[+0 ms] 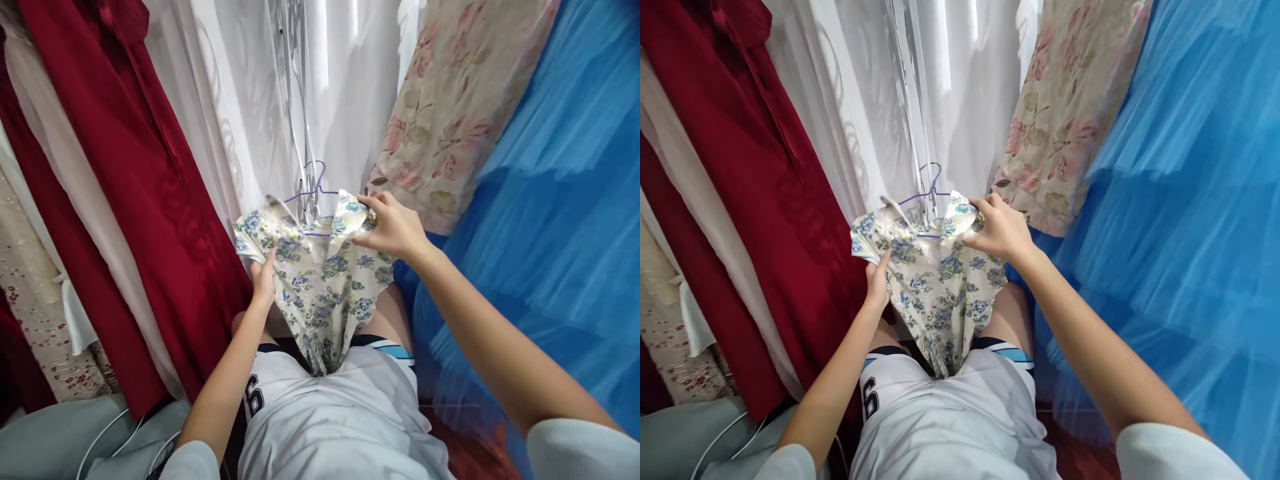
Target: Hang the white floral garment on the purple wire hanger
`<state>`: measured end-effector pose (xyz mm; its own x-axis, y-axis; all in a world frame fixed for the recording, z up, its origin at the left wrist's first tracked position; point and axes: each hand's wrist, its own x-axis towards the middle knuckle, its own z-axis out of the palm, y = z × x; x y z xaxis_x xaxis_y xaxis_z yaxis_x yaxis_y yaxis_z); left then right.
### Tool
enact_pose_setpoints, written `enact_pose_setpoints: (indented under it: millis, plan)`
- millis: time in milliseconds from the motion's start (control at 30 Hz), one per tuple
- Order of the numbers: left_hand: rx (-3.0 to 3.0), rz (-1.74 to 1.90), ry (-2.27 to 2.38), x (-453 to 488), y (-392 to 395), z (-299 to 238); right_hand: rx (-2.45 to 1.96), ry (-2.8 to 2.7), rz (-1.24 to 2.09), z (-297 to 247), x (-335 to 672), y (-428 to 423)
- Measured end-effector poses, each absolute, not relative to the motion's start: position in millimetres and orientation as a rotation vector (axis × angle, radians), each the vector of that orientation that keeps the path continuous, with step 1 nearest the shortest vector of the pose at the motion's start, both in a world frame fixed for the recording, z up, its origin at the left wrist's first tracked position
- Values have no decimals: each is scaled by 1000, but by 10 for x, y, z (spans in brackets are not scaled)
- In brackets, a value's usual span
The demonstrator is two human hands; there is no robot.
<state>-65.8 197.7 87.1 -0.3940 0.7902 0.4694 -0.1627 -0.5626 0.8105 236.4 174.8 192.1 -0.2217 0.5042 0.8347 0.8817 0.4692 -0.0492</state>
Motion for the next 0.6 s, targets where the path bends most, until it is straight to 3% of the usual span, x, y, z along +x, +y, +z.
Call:
enact_pose_setpoints:
  millis: [267,333,467,600]
  plan:
    - [1157,2009,1083,-728,1788,269,-761,-1985,-433,1439,2341,1577]
    - [1204,2007,1116,-737,1676,197,-722,-1900,-213,1132,2186,1425]
    - [1335,2047,1263,-696,1412,189,-891,-1924,591,419,1718,1276]
    - [1379,2094,1331,-617,1217,233,-1019,-1763,831,74,1365,1457]
